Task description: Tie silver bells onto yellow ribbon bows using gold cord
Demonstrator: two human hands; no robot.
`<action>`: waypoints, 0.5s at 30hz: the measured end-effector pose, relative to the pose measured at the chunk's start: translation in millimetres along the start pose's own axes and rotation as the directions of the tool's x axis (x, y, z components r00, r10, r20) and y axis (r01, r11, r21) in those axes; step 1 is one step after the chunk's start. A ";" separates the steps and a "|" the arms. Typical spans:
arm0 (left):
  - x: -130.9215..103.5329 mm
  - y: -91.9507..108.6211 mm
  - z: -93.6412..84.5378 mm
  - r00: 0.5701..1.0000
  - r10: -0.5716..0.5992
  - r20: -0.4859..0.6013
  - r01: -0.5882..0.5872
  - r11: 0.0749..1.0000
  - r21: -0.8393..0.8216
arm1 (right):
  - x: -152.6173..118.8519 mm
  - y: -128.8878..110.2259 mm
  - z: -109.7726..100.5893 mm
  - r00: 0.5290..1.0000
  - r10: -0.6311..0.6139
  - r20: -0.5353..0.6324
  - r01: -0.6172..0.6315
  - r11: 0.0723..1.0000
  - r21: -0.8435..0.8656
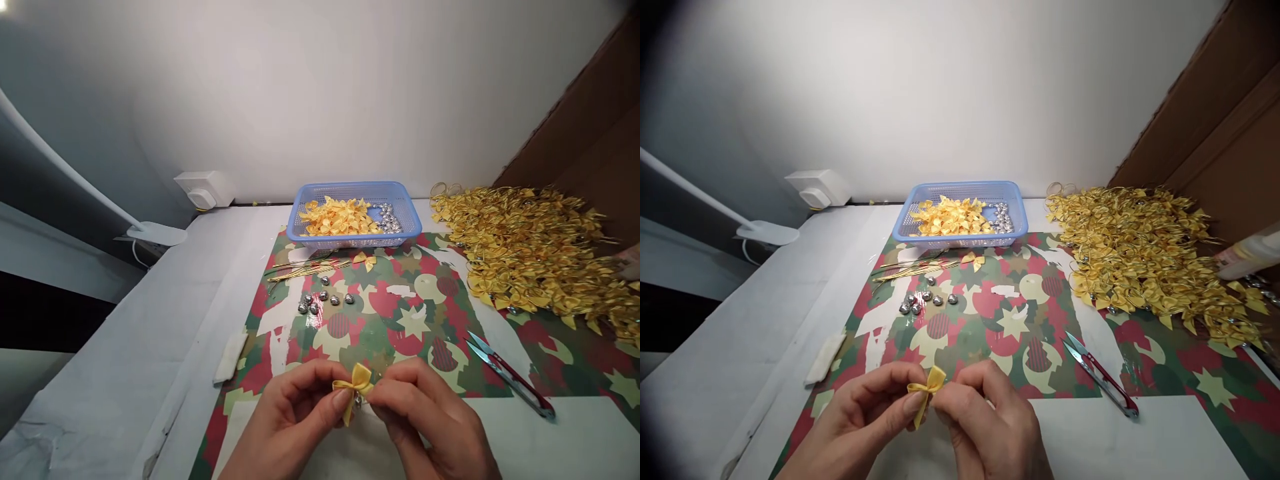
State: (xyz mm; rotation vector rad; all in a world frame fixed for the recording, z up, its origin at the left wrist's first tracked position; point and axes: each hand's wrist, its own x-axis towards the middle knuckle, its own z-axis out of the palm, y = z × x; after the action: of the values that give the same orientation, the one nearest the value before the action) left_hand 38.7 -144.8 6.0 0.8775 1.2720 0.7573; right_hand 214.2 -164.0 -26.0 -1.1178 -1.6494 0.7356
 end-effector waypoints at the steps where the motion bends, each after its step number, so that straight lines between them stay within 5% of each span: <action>1: -0.9 0.0 0.3 1.000 -0.014 -0.010 0.014 1.000 -0.018 | -0.9 -0.2 0.1 1.000 -0.012 -0.012 0.011 0.998 -0.066; 6: -2.9 2.3 2.3 0.999 -0.025 -0.030 0.024 0.998 -0.051 | -1.6 -5.8 -1.3 0.994 -0.098 -0.054 0.078 0.955 -0.285; 15: -3.1 6.0 0.5 0.998 0.004 -0.062 -0.005 1.000 -0.028 | 0.3 -4.9 -1.4 0.984 -0.172 -0.049 0.149 0.940 -0.308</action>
State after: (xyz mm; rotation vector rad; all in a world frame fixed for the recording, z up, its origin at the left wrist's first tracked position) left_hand 38.7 -144.7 12.8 0.8401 1.3119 0.8094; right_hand 213.8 -165.8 -21.2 -1.1899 -1.8046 0.3360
